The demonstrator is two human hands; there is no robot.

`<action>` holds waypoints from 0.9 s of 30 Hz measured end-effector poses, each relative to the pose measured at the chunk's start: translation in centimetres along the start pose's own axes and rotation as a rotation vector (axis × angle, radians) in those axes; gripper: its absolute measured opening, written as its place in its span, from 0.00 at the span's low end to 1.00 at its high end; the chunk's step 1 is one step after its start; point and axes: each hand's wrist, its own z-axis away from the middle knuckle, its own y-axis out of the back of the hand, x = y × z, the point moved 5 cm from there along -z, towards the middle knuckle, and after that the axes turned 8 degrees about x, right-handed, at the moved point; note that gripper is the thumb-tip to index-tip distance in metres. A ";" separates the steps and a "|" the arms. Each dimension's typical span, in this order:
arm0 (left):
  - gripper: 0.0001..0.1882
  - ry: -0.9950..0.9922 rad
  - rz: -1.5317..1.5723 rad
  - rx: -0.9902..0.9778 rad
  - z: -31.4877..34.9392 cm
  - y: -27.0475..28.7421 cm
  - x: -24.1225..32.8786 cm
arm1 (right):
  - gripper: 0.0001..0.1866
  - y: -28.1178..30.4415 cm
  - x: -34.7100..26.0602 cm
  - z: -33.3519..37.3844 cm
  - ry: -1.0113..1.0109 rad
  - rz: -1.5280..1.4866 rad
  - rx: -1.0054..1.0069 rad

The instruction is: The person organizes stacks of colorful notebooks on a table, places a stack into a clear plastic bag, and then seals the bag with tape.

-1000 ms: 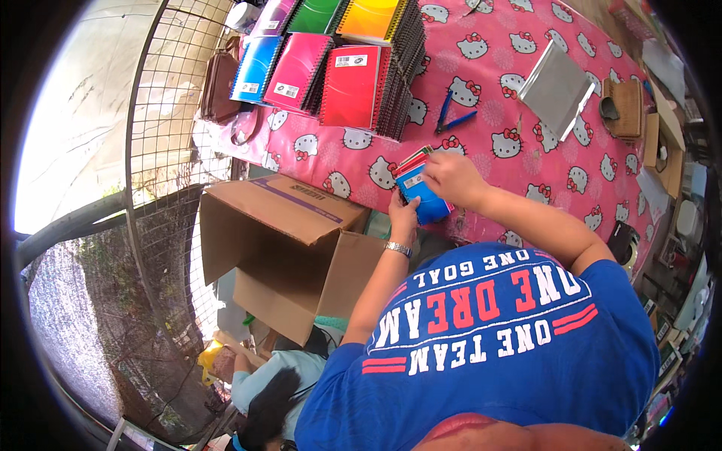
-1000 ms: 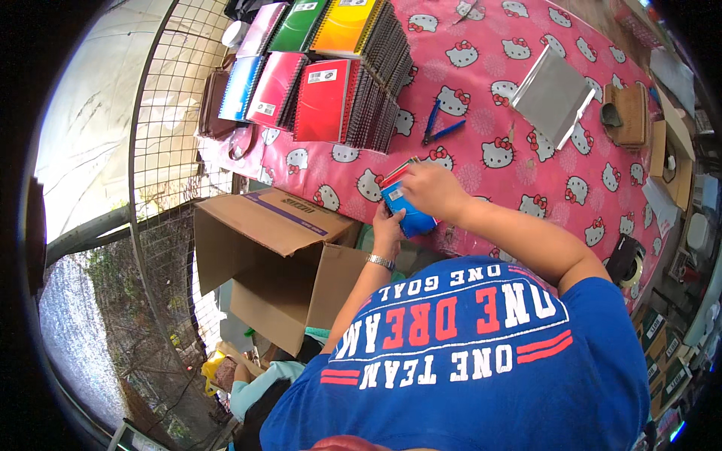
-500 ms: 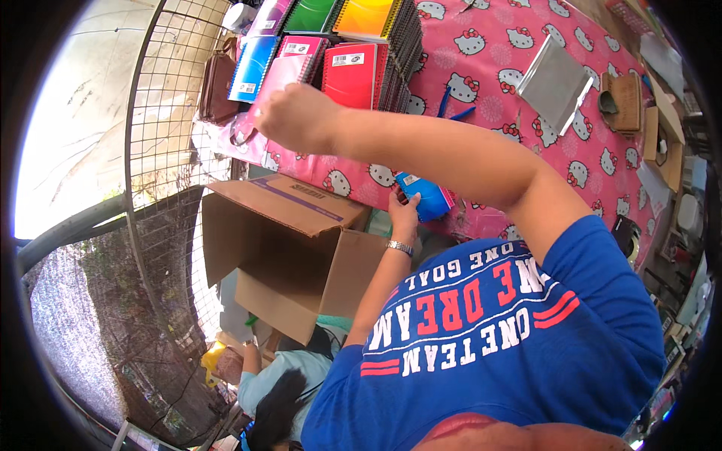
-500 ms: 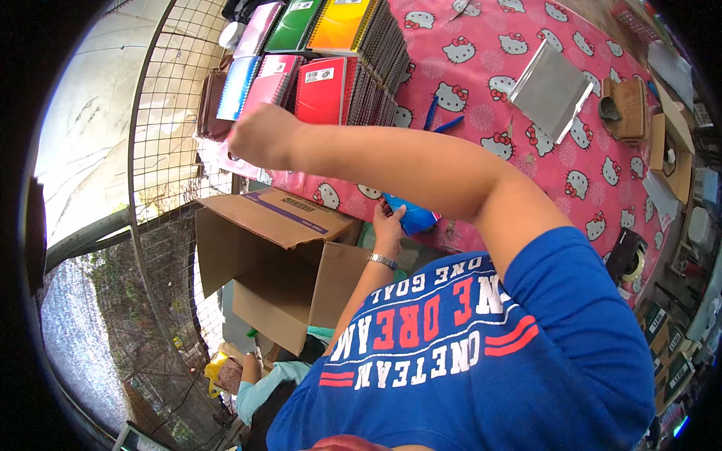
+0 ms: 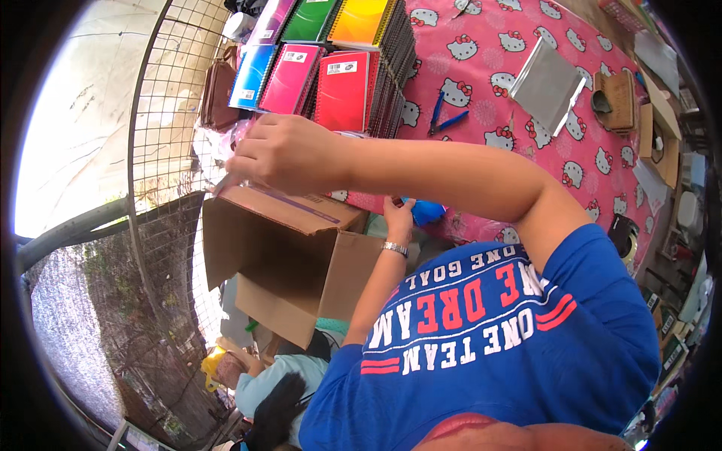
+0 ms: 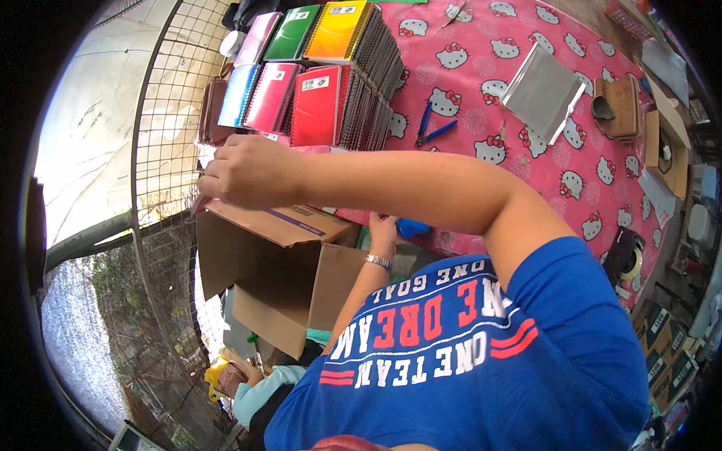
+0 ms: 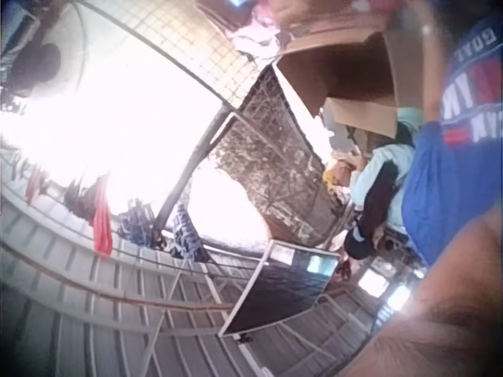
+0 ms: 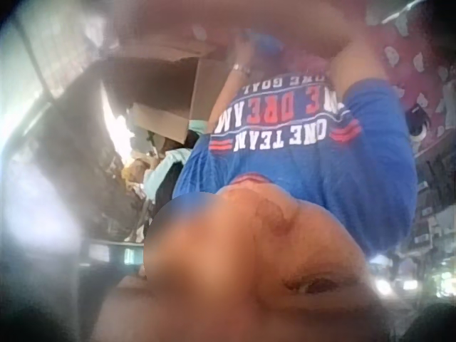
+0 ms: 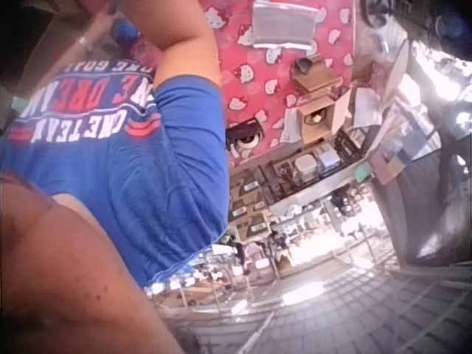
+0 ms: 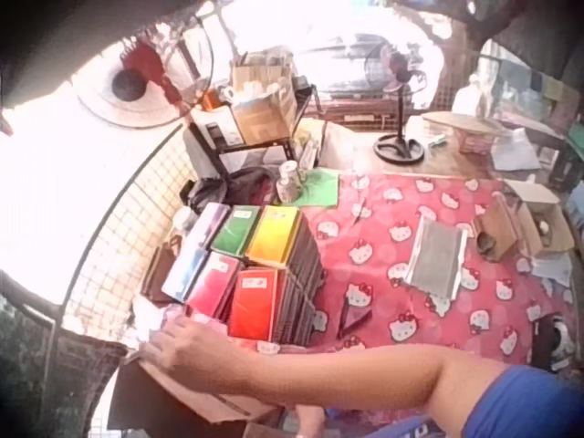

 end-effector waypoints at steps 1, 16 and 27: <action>0.22 -0.070 0.029 -0.044 -0.3 -0.2 0.5 | 0.09 1.5 -0.4 0.5 -0.097 -0.130 0.072; 0.15 -0.006 0.061 0.177 -2.2 1.2 0.0 | 0.08 14.7 6.9 24.7 -0.847 0.077 0.040; 0.14 -0.537 -0.269 0.352 2.2 3.4 12.6 | 0.17 -0.8 2.7 33.8 -0.901 -0.061 -0.710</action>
